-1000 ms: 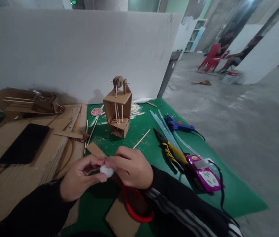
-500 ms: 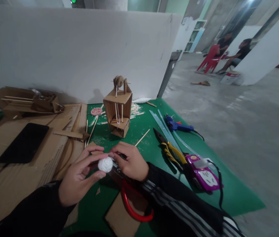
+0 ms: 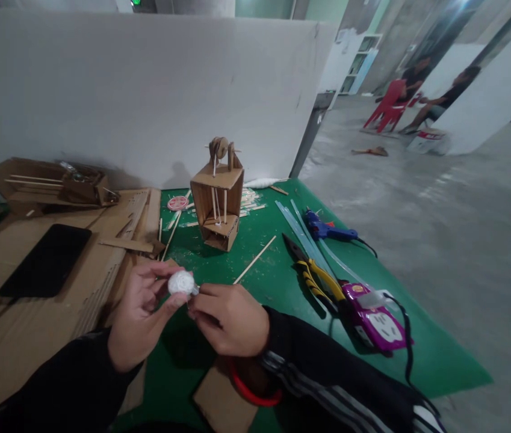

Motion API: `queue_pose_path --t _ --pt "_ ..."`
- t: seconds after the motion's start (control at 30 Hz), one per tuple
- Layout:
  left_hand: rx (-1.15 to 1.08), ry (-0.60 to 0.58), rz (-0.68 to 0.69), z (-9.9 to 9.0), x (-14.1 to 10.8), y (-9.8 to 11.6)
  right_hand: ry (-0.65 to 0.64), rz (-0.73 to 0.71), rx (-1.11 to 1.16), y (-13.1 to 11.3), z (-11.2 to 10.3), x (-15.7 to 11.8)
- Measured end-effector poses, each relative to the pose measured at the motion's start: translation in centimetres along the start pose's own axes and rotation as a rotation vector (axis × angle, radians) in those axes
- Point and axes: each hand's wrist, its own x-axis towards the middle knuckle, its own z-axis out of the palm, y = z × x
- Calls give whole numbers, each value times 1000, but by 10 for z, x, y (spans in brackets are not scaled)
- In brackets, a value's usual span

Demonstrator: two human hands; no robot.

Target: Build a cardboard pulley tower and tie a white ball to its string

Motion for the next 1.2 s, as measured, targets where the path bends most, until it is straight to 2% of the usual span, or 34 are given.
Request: queue_pose_path --t 0.2,0.37,0.47,0.57,0.63,0.8,0.93,1.07,1.2 --pt "95 -151 -24 -4 0 -3 80 -170 -96 -11 -16 1" --pt "155 -263 25 -7 1 -1 150 -206 -175 -12 -26 1" --pt "58 -316 -66 -5 1 0 201 -197 -217 -9 -27 0" --pt "-56 -303 -173 -3 -1 1 250 -160 -228 -3 -27 -2" --pt "-53 -306 -192 -2 -2 2 259 -127 -209 2 -26 -3" --pt "96 -354 -115 -5 -5 6 272 -43 -43 11 -25 -1" --pt "133 -345 -17 -4 -5 8 311 51 51 17 -20 3" --pt "54 -291 -26 -3 -7 9 305 120 116 21 -8 5" --pt "-96 -261 -64 -1 -9 8 269 120 170 21 2 3"
